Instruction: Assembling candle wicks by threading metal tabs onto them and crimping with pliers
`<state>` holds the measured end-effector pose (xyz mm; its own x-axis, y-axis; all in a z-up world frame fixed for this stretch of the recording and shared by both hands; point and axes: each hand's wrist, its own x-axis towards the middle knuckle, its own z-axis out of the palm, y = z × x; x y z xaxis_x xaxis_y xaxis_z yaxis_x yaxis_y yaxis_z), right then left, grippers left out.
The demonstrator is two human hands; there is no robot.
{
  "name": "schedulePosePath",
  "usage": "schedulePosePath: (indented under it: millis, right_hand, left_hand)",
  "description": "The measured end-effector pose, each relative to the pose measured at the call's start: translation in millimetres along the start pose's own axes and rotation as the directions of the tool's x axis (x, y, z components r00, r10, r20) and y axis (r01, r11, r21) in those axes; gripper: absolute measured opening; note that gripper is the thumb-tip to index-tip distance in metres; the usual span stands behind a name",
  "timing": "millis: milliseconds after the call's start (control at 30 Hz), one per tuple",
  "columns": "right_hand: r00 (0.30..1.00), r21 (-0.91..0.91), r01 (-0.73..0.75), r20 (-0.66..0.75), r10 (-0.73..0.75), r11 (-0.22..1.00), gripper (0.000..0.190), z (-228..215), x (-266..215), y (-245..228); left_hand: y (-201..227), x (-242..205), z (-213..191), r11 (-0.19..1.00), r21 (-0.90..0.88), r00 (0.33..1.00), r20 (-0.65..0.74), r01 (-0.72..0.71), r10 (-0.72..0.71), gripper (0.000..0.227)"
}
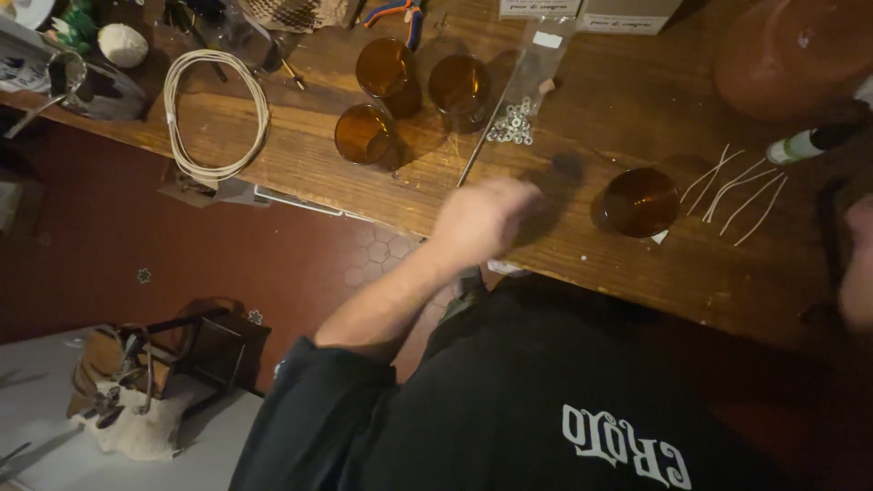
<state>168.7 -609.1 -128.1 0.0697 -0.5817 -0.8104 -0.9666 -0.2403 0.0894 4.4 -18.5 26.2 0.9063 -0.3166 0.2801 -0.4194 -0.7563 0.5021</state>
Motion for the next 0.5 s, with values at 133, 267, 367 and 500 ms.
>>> schedulePosePath:
  millis: [133,267,367,500]
  right_hand:
    - [0.230,0.309,0.934,-0.139,-0.963,0.178,0.037,66,-127,185]
    - [-0.014,0.124,0.991,-0.332,-0.943,-0.058,0.033,115,-236,192]
    - [-0.133,0.164,0.969,-0.290,-0.948,-0.186,0.037,119,-234,190]
    - [-0.221,0.083,0.966,-0.235,-0.947,-0.246,0.039,114,-248,187]
  left_hand:
    - [-11,21,-29,0.915,0.270,0.946,0.041,0.299,-0.321,0.039]
    - [-14,45,-31,0.882,0.320,0.921,0.065,0.345,-0.384,0.017]
    - [-23,55,-19,0.877,0.355,0.927,0.066,0.323,-0.368,0.016]
    - [-23,64,-10,0.889,0.359,0.940,0.076,0.285,-0.333,0.016]
